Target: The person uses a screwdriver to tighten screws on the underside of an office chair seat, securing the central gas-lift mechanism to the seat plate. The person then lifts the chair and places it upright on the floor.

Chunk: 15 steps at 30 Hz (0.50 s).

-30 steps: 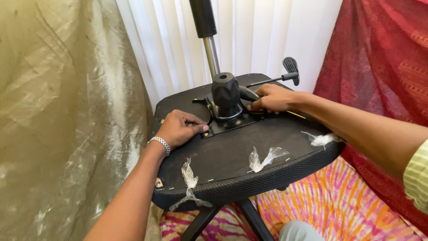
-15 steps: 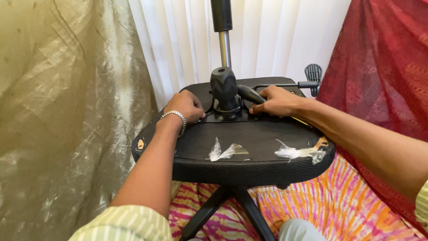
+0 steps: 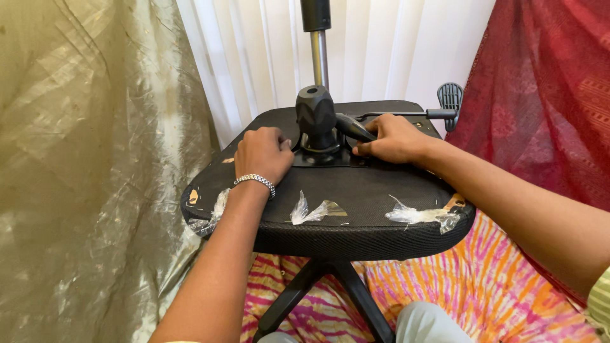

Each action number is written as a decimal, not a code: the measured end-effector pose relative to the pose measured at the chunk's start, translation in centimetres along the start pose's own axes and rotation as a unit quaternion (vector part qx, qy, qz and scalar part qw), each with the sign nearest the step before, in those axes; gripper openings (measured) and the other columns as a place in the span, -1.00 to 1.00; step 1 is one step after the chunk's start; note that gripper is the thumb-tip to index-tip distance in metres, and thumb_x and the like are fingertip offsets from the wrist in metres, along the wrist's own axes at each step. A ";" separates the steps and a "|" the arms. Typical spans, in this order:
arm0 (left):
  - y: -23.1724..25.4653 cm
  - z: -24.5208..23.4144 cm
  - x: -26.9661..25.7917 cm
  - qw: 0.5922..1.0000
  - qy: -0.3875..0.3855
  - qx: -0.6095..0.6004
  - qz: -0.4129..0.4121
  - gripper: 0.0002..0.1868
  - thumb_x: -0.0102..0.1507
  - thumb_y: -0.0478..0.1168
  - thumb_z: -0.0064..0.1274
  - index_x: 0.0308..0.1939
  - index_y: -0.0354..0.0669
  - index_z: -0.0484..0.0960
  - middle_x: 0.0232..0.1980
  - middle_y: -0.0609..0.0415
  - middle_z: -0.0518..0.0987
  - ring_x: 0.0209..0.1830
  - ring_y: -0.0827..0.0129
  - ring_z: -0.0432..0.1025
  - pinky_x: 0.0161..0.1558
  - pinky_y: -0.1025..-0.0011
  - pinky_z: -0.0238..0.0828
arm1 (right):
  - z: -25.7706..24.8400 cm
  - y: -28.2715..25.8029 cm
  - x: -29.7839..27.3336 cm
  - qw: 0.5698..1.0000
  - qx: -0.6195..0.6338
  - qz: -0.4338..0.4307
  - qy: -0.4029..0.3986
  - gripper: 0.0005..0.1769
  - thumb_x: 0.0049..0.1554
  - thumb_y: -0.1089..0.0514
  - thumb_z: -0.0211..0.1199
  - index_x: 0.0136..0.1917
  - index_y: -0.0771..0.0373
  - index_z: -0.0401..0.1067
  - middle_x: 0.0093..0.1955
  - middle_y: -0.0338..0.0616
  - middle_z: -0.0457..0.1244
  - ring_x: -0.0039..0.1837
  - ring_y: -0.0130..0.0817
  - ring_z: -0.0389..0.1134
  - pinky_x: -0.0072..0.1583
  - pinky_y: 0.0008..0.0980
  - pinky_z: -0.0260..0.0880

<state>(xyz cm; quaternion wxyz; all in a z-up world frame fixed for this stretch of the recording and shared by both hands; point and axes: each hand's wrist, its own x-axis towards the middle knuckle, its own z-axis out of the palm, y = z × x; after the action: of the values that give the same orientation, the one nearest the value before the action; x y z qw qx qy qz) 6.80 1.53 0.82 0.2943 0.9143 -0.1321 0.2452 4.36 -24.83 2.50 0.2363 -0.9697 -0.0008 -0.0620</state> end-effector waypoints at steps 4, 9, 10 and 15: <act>1.1 -0.1 -0.4 1.000 -0.023 0.009 -0.005 -0.77 0.21 -0.10 0.16 -0.21 -0.15 0.77 -0.19 -0.23 0.69 -0.09 -0.12 0.58 0.01 0.07 0.48 | 0.0 -0.1 -0.4 0.999 0.036 0.011 0.000 -0.62 -0.01 -0.07 0.44 -0.05 0.26 0.64 -0.24 -0.04 0.41 -0.11 -0.26 0.42 0.01 -0.27 0.35; 1.3 0.1 -0.2 0.991 -0.089 0.097 -0.034 -0.67 0.19 -0.03 0.22 -0.15 -0.22 0.73 -0.10 -0.26 0.65 -0.02 -0.16 0.55 0.00 0.03 0.49 | -0.1 -0.4 -0.6 0.998 0.055 0.005 0.006 -0.64 -0.02 -0.03 0.46 -0.08 0.29 0.64 -0.31 -0.09 0.40 -0.21 -0.36 0.38 -0.09 -0.34 0.34; 1.4 0.2 -0.1 0.990 -0.091 0.103 -0.027 -0.68 0.20 -0.03 0.21 -0.16 -0.22 0.74 -0.10 -0.25 0.65 -0.02 -0.16 0.55 0.00 0.03 0.49 | -0.1 -0.4 -0.5 0.999 0.050 0.019 0.001 -0.64 -0.01 -0.04 0.45 -0.07 0.27 0.64 -0.34 -0.07 0.37 -0.26 -0.34 0.35 -0.14 -0.32 0.31; 1.2 0.5 -0.2 0.988 -0.098 0.117 -0.011 -0.72 0.23 -0.08 0.17 -0.17 -0.22 0.75 -0.11 -0.23 0.67 -0.04 -0.13 0.57 0.00 0.06 0.51 | -0.1 -0.7 -0.3 0.999 0.033 0.012 0.002 -0.65 0.01 -0.05 0.43 -0.08 0.27 0.64 -0.46 -0.11 0.31 -0.45 -0.42 0.28 -0.32 -0.36 0.25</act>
<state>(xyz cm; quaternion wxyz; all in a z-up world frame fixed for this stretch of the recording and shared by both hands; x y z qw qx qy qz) 6.37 0.31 0.95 0.1734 0.9634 -0.1210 0.1649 3.99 -24.24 2.86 0.2688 -0.9612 0.0095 -0.0608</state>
